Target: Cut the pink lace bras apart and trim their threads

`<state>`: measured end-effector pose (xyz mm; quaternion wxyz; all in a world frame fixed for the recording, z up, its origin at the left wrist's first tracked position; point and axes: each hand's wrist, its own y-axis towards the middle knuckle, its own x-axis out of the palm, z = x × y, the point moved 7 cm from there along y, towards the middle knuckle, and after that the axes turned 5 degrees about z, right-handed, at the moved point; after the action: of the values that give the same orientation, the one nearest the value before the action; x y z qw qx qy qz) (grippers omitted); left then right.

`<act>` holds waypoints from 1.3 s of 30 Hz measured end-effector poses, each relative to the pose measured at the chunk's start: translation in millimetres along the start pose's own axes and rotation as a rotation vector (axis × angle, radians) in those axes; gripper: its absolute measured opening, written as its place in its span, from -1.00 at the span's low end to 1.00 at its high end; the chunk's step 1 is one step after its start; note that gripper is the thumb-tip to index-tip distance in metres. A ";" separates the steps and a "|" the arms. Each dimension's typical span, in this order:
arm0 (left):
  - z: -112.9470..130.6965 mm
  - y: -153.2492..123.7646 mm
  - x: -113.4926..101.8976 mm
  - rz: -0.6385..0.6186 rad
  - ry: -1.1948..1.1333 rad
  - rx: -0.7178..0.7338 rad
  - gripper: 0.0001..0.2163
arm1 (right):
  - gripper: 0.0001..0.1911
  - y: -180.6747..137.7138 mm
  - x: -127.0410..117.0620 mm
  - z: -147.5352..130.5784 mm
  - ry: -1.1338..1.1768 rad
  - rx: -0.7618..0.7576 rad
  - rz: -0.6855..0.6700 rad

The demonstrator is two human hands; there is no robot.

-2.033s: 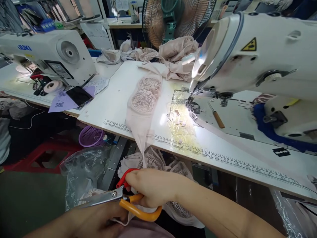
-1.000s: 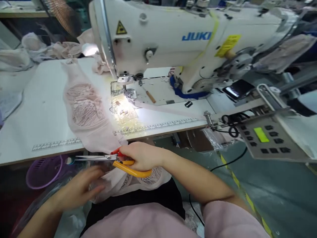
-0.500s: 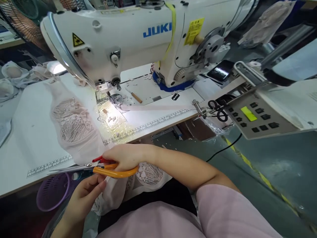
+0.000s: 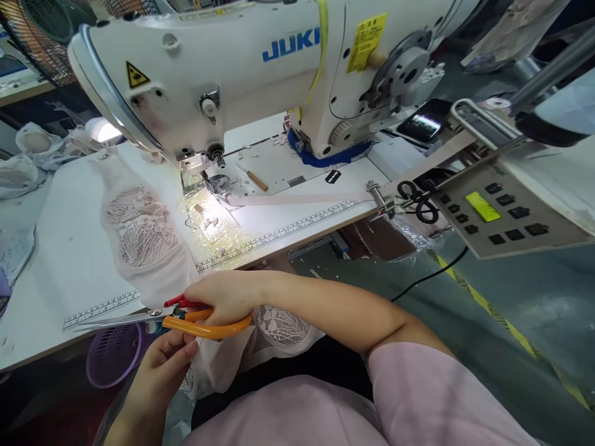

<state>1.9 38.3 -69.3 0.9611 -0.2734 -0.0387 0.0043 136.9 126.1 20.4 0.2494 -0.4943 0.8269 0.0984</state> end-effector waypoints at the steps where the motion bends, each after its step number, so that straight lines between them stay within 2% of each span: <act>1: -4.2 2.3 -3.3 0.006 -0.001 0.007 -0.55 | -0.65 0.9 1.2 0.4 -0.003 0.004 -0.009; 7: -15.4 9.0 -13.6 0.048 0.001 0.012 -0.56 | -0.67 3.5 5.3 -0.7 -0.006 0.013 -0.073; 14: 4.3 -3.2 -3.5 0.069 0.038 0.046 -0.62 | -0.68 0.3 5.9 -1.1 -0.039 0.053 -0.088; 19: 7.0 -5.9 2.4 0.058 0.008 0.050 -0.64 | -0.69 -0.3 9.0 0.4 0.007 0.032 -0.070; 25: 12.5 -10.1 7.1 0.147 -0.047 0.070 -0.65 | -0.68 -1.7 10.0 -0.3 0.012 0.037 -0.082; 28: 18.1 -12.2 16.1 0.091 -0.055 0.045 -0.67 | -0.67 -3.3 8.4 -2.5 0.050 0.052 -0.068; 31: 25.3 -13.5 22.9 0.037 -0.066 0.052 -0.68 | -0.66 -7.7 7.0 -2.6 0.132 0.061 0.020; 34: 25.6 -13.8 22.3 0.026 -0.088 0.038 -0.67 | -0.65 -21.5 6.8 5.6 0.344 0.095 0.206; 36: 23.0 -13.4 16.4 0.059 -0.107 0.034 -0.65 | -0.59 -37.8 8.2 12.7 0.475 0.066 0.343; 38: 20.2 -12.8 8.7 0.096 -0.126 0.042 -0.63 | -0.63 -57.7 9.8 16.7 0.481 -0.033 0.463; 39: 19.1 -12.5 5.2 0.106 -0.135 0.048 -0.62 | -0.64 -65.0 18.8 22.9 0.445 0.009 0.415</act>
<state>5.4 37.8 -46.2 0.9610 -0.2512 -0.0889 0.0746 193.2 89.0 -3.3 0.0387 -0.3231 0.9450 0.0329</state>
